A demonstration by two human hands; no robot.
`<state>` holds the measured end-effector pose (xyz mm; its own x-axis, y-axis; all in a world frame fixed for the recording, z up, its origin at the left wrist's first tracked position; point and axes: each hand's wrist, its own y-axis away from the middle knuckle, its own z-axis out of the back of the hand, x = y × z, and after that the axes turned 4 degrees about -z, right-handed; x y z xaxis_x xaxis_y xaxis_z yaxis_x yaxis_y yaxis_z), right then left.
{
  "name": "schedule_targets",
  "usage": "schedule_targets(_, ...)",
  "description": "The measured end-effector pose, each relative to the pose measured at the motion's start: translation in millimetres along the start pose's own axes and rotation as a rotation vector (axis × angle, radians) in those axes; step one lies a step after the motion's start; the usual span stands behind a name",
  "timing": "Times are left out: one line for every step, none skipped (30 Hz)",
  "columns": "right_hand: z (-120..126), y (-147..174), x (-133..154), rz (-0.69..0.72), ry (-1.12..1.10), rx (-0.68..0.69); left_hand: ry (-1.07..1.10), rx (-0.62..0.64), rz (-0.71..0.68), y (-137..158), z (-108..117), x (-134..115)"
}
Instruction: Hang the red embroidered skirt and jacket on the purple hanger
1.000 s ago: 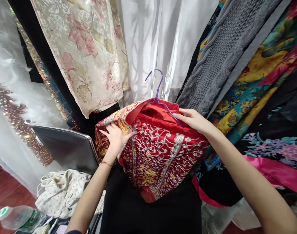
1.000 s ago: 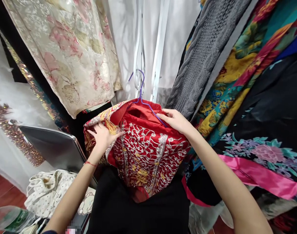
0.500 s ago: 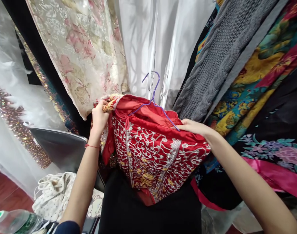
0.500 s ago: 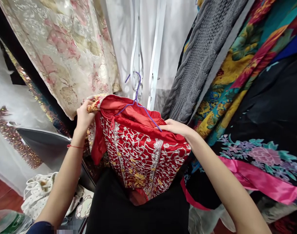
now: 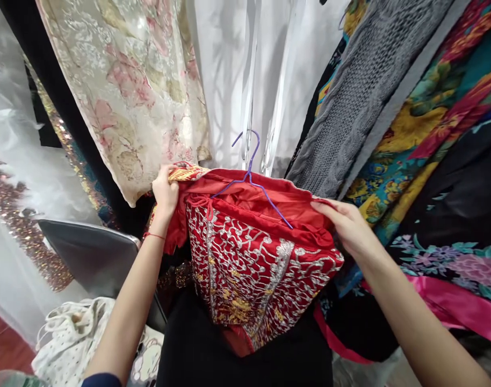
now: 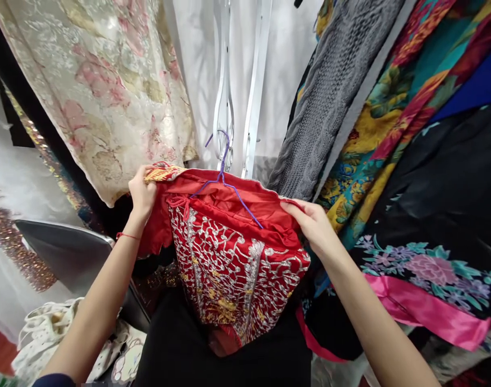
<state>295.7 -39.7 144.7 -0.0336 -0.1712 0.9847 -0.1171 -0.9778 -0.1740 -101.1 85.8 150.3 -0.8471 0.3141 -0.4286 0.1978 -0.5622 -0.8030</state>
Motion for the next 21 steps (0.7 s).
schedule_targets(4,2,1,0.116,0.066,-0.100,-0.056,0.106,-0.019,-2,-3,-1)
schedule_targets(8,4,0,0.210,0.153,-0.181,-0.130,0.225,-0.014,-3,-6,0)
schedule_targets(11,6,-3,0.273,0.245,-0.228,-0.210,0.341,0.010,-1,-8,1)
schedule_targets(15,9,-8,0.296,0.328,-0.235,-0.284,0.438,0.045,2,-9,2)
schedule_targets(17,11,-14,0.286,0.392,-0.206,-0.342,0.506,0.081,5,-10,3)
schedule_targets(19,13,-20,0.257,0.429,-0.162,-0.380,0.540,0.109,9,-10,4)
schedule_targets(21,14,-25,0.227,0.447,-0.127,-0.400,0.541,0.127,13,-10,4)
schedule_targets(22,15,-29,0.212,0.462,-0.121,-0.410,0.512,0.138,15,-8,3)
schedule_targets(23,16,-30,0.223,0.482,-0.154,-0.414,0.461,0.143,17,-5,1)
schedule_targets(23,17,-29,0.260,0.505,-0.218,-0.418,0.396,0.143,17,1,-2)
schedule_targets(23,18,-25,0.312,0.523,-0.294,-0.425,0.328,0.138,17,8,-5)
schedule_targets(24,20,-20,0.371,0.529,-0.374,-0.436,0.268,0.126,18,17,-9)
schedule_targets(25,22,-13,0.428,0.526,-0.446,-0.453,0.225,0.103,19,28,-13)
schedule_targets(26,25,-6,0.480,0.520,-0.511,-0.475,0.206,0.068,23,40,-16)
schedule_targets(28,28,0,0.528,0.526,-0.569,-0.504,0.213,0.029,28,52,-18)
schedule_targets(29,32,5,0.575,0.557,-0.619,-0.532,0.249,-0.013,36,64,-19)
schedule_targets(31,37,7,0.629,0.613,-0.655,-0.561,0.306,-0.052,45,75,-20)
schedule_targets(32,42,7,0.691,0.688,-0.663,-0.596,0.355,-0.066,57,84,-20)
schedule_targets(33,46,4,0.754,0.773,-0.643,-0.614,0.412,-0.070,69,90,-20)
schedule_targets(33,51,-2,0.810,0.854,-0.608,-0.614,0.463,-0.058,82,94,-21)
schedule_targets(32,55,-9,0.851,0.930,-0.561,-0.590,0.502,-0.046,94,96,-23)
